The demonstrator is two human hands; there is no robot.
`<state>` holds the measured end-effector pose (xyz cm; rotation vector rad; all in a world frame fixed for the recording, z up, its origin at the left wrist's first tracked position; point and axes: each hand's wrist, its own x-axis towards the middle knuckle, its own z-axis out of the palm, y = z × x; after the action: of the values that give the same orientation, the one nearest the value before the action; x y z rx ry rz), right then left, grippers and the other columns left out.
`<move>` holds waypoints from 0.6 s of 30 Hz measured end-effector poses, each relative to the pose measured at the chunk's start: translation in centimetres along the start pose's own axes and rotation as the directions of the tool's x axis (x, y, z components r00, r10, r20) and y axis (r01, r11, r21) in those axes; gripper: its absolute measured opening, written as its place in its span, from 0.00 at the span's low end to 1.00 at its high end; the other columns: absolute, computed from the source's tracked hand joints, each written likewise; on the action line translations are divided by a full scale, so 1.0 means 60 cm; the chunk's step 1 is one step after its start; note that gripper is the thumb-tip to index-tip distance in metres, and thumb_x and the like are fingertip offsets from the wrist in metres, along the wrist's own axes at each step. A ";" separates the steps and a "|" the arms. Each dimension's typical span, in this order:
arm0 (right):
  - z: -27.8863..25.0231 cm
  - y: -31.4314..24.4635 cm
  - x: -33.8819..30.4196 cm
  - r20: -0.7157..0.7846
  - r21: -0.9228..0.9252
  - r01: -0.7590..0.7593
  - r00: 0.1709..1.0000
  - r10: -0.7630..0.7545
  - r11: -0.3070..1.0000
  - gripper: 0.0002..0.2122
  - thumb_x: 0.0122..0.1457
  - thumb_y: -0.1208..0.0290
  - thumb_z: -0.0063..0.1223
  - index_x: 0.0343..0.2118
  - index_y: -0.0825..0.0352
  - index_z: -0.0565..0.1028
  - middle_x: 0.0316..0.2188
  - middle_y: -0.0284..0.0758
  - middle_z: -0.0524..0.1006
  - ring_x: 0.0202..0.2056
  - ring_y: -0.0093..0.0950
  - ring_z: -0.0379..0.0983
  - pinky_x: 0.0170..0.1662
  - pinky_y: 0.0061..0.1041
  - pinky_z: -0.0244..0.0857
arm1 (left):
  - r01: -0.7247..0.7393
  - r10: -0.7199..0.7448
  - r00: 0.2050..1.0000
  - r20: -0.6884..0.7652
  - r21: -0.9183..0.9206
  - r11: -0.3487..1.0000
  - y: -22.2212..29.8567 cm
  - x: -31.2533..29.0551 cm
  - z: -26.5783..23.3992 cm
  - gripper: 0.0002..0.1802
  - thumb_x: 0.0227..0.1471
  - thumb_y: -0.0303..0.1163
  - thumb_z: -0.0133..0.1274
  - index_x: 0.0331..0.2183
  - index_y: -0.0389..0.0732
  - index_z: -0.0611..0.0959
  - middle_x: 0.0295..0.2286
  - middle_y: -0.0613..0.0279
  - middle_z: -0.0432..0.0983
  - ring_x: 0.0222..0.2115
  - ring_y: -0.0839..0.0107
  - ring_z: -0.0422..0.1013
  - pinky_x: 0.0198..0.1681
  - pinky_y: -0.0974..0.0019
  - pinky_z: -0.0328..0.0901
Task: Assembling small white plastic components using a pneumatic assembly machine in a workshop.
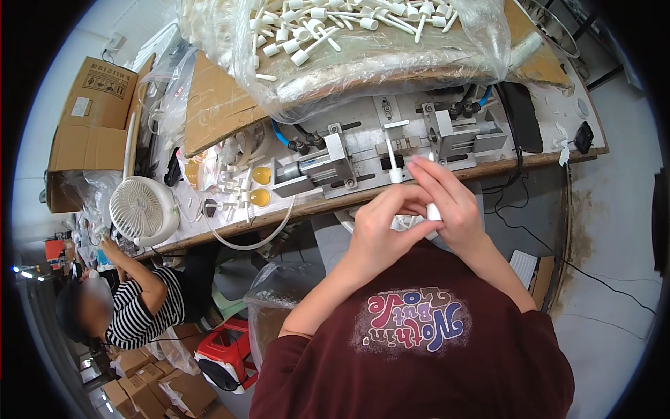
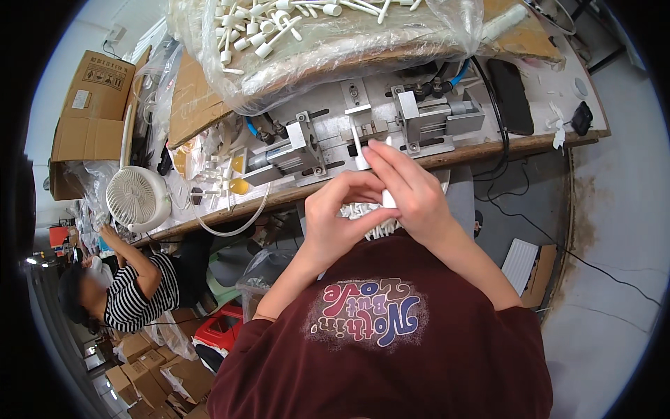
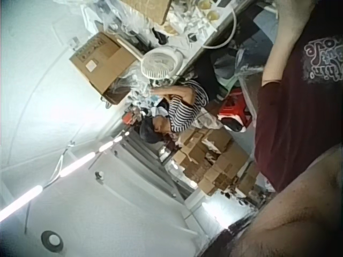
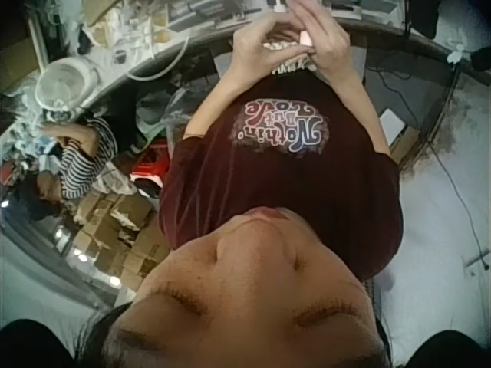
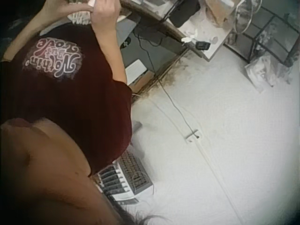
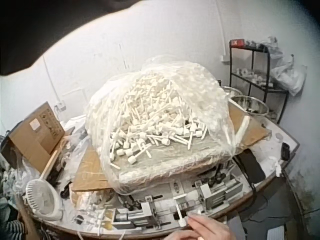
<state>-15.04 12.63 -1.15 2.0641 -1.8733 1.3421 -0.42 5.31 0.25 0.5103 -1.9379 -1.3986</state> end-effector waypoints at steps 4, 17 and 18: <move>0.012 0.009 0.019 -0.176 0.029 -0.054 0.983 0.058 0.998 0.21 0.53 0.83 0.56 0.53 0.71 0.74 0.50 0.46 0.76 0.38 0.36 0.80 0.38 0.27 0.75 | -0.027 0.042 0.996 -0.078 0.187 0.982 -0.003 -0.002 -0.013 0.18 0.41 0.20 0.68 0.38 0.33 0.82 0.35 0.57 0.79 0.34 0.71 0.79 0.36 0.71 0.76; -0.065 0.025 -0.009 0.086 0.552 -0.516 0.817 0.571 0.655 0.10 0.62 0.77 0.45 0.44 0.70 0.75 0.30 0.34 0.73 0.27 0.20 0.68 0.27 0.22 0.60 | -0.223 0.267 0.959 0.094 0.833 0.506 -0.078 0.024 -0.016 0.14 0.41 0.29 0.65 0.35 0.43 0.85 0.42 0.64 0.81 0.19 0.68 0.74 0.25 0.68 0.68; -0.073 0.025 -0.009 0.159 0.639 -0.532 0.798 0.581 0.556 0.13 0.63 0.79 0.43 0.49 0.71 0.72 0.34 0.34 0.71 0.28 0.17 0.66 0.27 0.20 0.61 | -0.232 0.265 0.958 0.107 0.831 0.505 -0.079 0.026 -0.017 0.14 0.41 0.29 0.65 0.35 0.43 0.85 0.42 0.64 0.81 0.19 0.68 0.73 0.25 0.68 0.68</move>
<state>-18.61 15.09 0.50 1.5717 -2.3847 2.5209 -1.14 1.97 -3.51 0.6273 -2.4639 -0.1580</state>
